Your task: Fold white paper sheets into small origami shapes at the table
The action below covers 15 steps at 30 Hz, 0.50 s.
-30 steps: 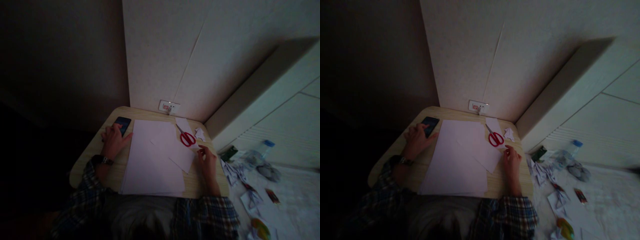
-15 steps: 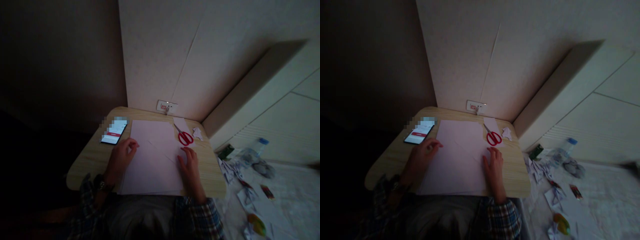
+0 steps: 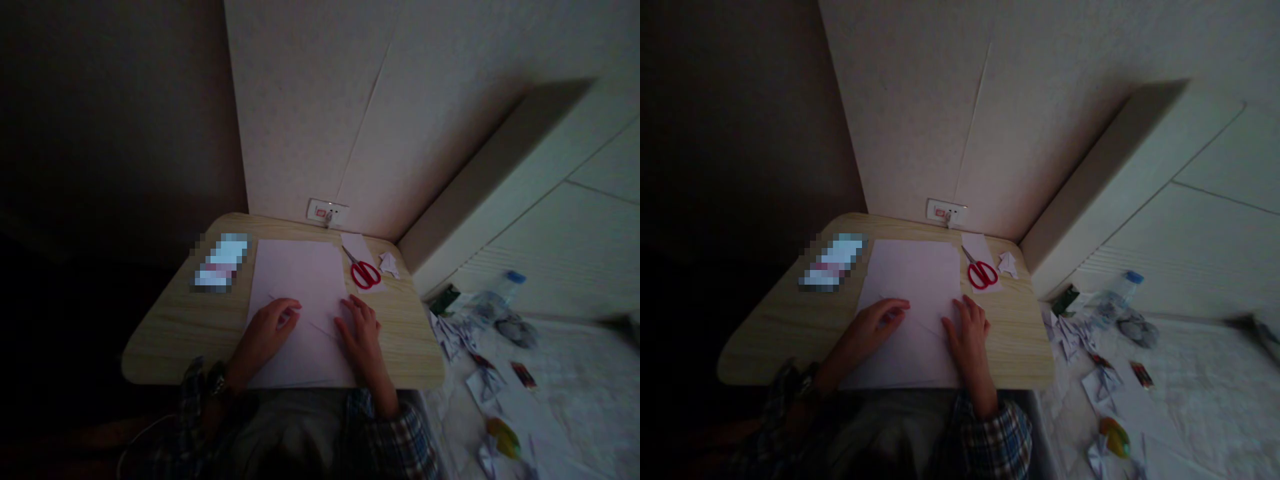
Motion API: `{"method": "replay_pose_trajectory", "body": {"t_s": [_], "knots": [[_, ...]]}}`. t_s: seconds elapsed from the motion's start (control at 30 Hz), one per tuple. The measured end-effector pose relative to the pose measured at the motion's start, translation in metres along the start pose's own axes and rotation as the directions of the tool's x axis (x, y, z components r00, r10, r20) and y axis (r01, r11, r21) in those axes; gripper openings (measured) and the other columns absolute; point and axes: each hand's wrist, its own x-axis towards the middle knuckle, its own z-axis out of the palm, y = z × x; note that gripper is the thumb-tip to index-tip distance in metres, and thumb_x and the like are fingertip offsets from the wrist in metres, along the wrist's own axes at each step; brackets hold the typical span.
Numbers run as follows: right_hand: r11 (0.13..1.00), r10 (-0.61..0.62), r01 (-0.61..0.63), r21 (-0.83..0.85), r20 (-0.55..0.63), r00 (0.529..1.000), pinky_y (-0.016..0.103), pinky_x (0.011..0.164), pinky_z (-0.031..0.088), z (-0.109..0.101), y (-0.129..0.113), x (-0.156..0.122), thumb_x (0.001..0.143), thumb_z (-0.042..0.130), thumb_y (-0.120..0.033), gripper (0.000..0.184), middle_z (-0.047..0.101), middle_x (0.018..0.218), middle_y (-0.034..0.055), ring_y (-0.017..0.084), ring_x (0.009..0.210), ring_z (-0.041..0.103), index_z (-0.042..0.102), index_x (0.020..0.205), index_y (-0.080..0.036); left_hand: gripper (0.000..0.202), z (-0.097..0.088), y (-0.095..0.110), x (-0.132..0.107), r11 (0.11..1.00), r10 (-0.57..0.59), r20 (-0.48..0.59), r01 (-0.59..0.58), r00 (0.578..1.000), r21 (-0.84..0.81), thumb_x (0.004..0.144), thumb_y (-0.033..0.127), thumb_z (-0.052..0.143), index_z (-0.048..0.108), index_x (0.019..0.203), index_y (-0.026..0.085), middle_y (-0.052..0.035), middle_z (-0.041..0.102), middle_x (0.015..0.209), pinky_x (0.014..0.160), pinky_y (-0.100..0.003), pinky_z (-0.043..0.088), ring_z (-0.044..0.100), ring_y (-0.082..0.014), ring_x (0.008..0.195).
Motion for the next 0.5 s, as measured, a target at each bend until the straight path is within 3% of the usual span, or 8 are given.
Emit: {"method": "replay_pose_trajectory", "body": {"t_s": [0.1, 0.23, 0.5], "knots": [[0.990, 0.104, -0.096, 0.106, -0.074, 0.992, 0.052, 0.098, 0.035, -0.003, 0.006, 0.004, 0.088, 0.047, -0.038, 0.040, 0.054, 0.129, 0.0159, 0.030, 0.121, 0.044, 0.053, 0.122, -0.018, 0.025, 0.002, -0.001, 0.000, 1.000, -0.009, -0.011, 0.009, 1.000, -0.025, 0.080, 0.029, 0.049, 0.066, 0.094, 0.018, -0.0093, 0.072, 0.101, 0.073, -0.033, 0.056, 0.068, -0.0189, 0.077], [0.978, 0.151, -0.139, 0.158, -0.061, 0.987, 0.055, 0.096, 0.035, -0.005, 0.014, 0.005, 0.085, 0.049, -0.036, 0.039, 0.061, 0.118, 0.0158, 0.032, 0.114, 0.050, 0.056, 0.118, -0.016, 0.027, 0.005, -0.004, 0.000, 0.998, -0.003, -0.020, 0.002, 1.000, -0.056, 0.078, 0.029, 0.050, 0.063, 0.099, 0.018, -0.0106, 0.069, 0.109, 0.074, -0.035, 0.056, 0.068, -0.0185, 0.080], [0.922, 0.192, -0.173, 0.348, -0.023, 0.981, 0.042, 0.087, 0.047, -0.005, 0.011, 0.006, 0.076, 0.056, -0.032, 0.031, 0.068, 0.102, 0.0119, 0.026, 0.094, 0.061, 0.061, 0.103, -0.018, 0.028, 0.008, -0.007, -0.002, 0.993, -0.003, -0.027, 0.000, 1.000, -0.119, 0.077, 0.029, 0.051, 0.063, 0.099, 0.017, -0.0131, 0.064, 0.114, 0.076, -0.038, 0.056, 0.066, -0.0209, 0.089]]}}
